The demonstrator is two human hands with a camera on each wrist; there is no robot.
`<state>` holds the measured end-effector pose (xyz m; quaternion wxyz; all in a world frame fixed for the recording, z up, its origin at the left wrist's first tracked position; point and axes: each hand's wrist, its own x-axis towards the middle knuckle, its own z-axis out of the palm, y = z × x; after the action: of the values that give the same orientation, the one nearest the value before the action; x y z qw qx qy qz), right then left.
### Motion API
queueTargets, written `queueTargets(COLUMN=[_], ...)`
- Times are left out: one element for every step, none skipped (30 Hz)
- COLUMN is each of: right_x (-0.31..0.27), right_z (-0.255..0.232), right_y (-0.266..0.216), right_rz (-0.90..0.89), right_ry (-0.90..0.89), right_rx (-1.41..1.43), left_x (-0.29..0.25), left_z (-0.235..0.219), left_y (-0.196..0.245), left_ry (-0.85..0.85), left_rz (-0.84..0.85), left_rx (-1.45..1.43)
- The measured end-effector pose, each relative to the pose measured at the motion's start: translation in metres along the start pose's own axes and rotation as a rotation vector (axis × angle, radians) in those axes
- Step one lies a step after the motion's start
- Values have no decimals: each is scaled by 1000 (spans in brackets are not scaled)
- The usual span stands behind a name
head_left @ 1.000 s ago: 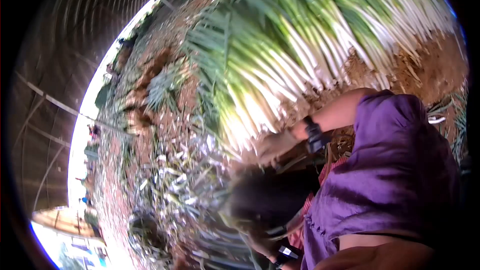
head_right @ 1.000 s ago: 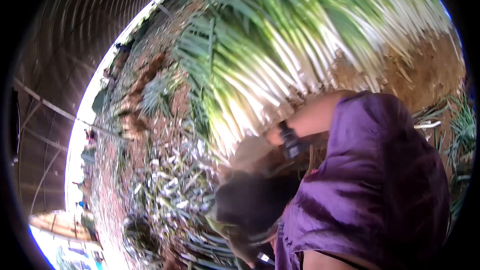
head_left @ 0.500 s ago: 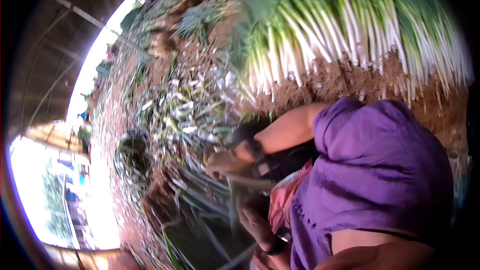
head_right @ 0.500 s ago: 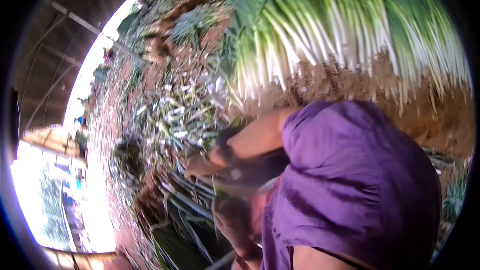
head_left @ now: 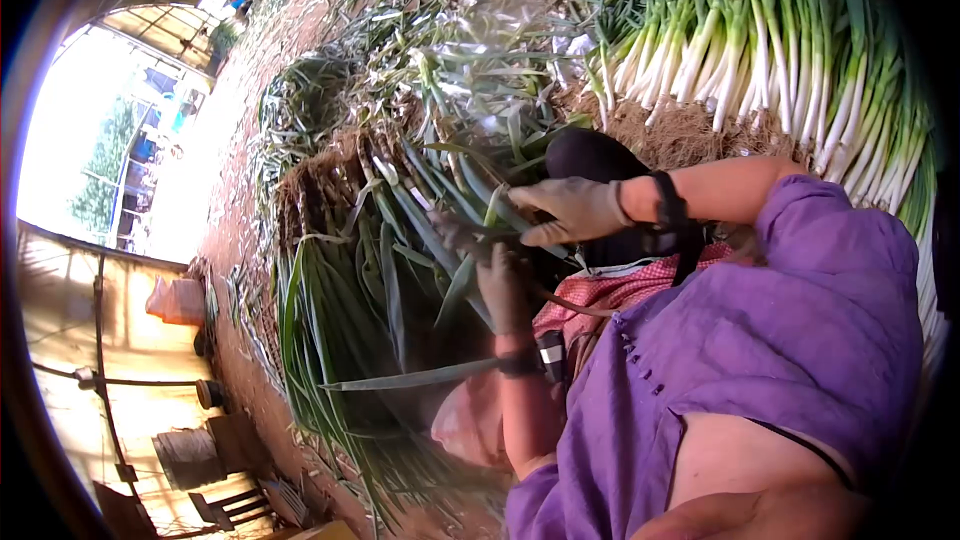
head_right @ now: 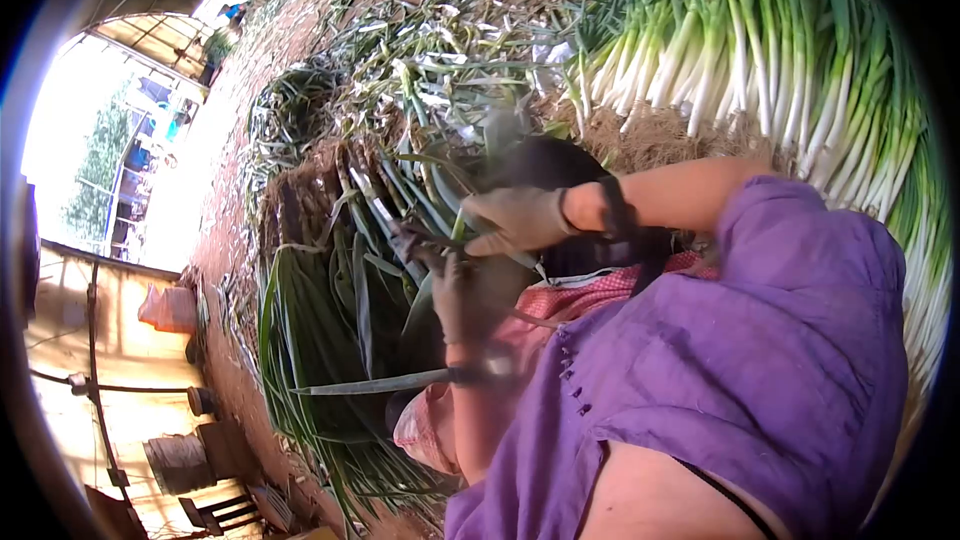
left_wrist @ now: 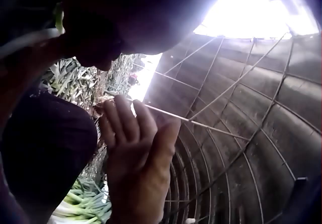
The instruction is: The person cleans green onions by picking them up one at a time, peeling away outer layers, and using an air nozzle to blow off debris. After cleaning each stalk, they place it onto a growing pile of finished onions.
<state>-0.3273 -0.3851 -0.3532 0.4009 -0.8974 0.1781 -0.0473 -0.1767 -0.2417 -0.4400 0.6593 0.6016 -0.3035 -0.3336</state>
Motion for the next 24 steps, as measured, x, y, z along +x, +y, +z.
queueTargets(right_x=[17,35,52,71,79,88,101,116,124,125,128,132,134,135,130,128,125,125,127,130,133,136,139,141], right_z=[5,14,27,63,71,75,80,86,88,94,90,77,72,71,65,67,71,74,77,75,71,67,64,60], right_y=[0,2,10,31,32,35,47,64,71,77,91,100,113,125,119,119,118,120,124,130,138,145,152,157], right_rz=[26,51,76,156,148,140,191,244,299,327,360,394,406,420,435,431,425,419,399,454,508,562,600,636], right_ry=[8,16,23,95,112,130,67,2,-63,146,163,180,140,102,61,62,64,64,60,85,111,137,161,187], right_rx=[31,63,93,159,289,416,456,494,534,562,721,877,912,948,983,949,913,877,821,821,820,820,833,843], left_x=[4,9,16,18,21,25,29,33,30,30,42,55,67,83,100,119,138,150,160,168,173,181,190,195], left_z=[2,2,0,2,4,1,-1,-4,-2,-2,-18,-34,-38,-40,-46,-52,-56,-48,-36,-24,-6,-5,-7,-8], left_y=[-20,-47,-69,-72,-75,-72,-69,-66,-49,-40,-54,-66,-56,-47,-57,-77,-103,-118,-129,-140,-127,-145,-166,-182], left_ry=[-51,-127,-189,-234,-249,-247,-244,-241,-217,-192,-230,-269,-174,-82,-26,27,24,66,106,146,222,159,97,39], left_rz=[-58,-128,-193,-53,93,104,115,125,-8,-142,-186,-227,-212,-198,-174,-143,-129,-146,-162,-177,-283,-358,-430,-497], left_rx=[-82,-158,-216,-7,200,229,259,289,144,0,50,101,190,278,486,693,811,965,1121,1278,1293,1157,1021,881])
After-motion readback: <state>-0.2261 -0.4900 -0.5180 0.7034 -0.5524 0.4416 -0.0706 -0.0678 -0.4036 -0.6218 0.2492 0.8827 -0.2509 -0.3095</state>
